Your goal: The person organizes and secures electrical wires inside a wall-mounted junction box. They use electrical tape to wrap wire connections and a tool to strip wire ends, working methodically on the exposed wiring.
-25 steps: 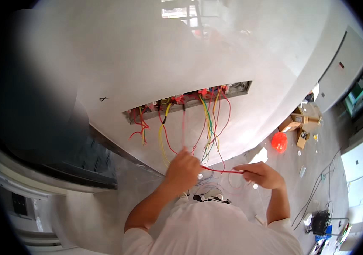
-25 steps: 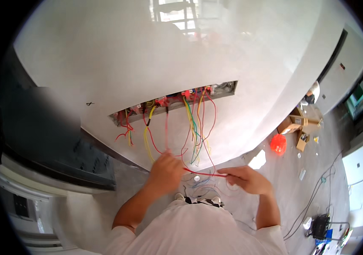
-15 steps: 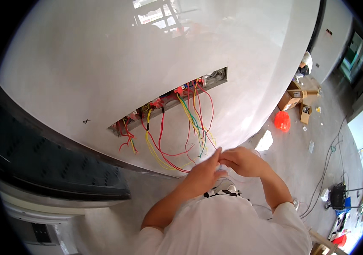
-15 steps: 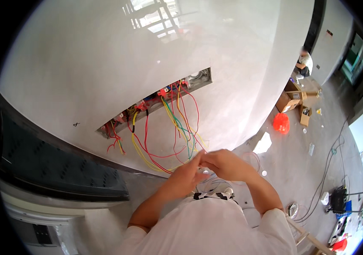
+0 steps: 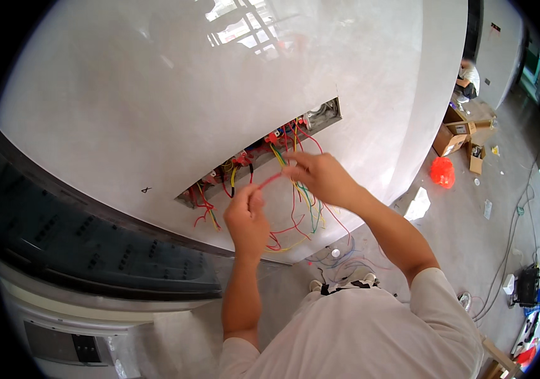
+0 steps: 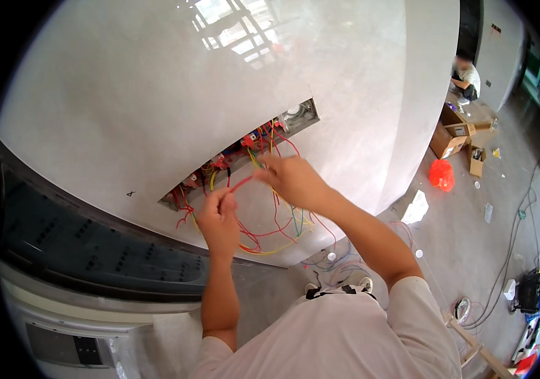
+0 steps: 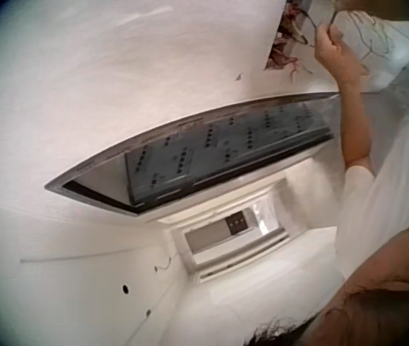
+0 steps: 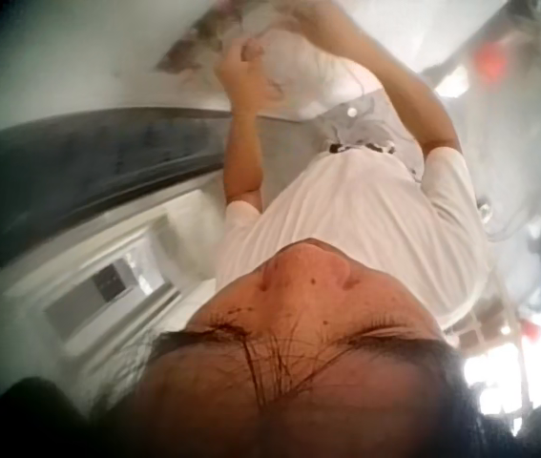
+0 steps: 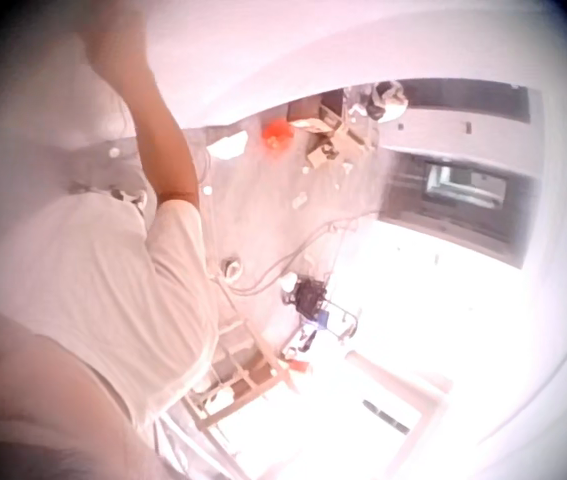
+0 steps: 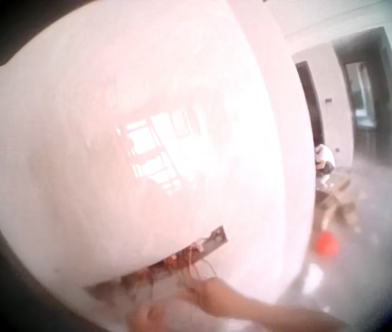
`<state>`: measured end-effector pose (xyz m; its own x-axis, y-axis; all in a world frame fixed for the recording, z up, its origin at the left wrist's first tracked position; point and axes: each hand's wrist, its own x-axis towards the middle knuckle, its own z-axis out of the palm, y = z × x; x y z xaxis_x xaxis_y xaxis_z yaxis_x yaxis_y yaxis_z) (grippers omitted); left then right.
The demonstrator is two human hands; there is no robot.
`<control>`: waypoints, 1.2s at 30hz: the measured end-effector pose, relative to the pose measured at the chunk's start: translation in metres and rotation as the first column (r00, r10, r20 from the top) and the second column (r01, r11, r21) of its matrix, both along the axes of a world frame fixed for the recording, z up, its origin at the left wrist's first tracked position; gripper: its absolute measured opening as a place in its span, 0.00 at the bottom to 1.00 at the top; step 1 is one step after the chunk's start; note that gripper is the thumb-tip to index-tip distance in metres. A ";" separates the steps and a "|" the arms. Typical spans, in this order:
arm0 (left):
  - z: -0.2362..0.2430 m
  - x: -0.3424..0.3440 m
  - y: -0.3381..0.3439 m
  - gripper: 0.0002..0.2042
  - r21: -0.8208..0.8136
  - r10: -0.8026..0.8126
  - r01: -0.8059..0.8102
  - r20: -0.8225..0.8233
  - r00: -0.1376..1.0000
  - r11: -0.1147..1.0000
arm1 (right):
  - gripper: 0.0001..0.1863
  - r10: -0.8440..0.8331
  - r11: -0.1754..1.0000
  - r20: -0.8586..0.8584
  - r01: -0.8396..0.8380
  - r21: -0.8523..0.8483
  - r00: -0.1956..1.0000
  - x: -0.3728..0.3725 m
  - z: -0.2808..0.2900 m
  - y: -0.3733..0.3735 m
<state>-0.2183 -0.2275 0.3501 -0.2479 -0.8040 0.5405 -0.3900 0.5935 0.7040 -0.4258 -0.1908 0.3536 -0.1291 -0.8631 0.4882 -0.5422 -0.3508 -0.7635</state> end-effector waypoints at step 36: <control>0.013 -0.045 -0.095 0.11 0.415 -0.041 0.003 0.084 0.996 0.910 | 0.09 -0.134 0.982 -0.668 0.191 0.013 0.732 -0.030 0.002 -0.070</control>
<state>-0.2632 -0.3223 0.3628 -0.2994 -0.9445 0.1352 -0.4527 0.2653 0.8513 -0.4556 -0.2611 0.3556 0.0602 -0.8967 0.4385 -0.9632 -0.1674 -0.2101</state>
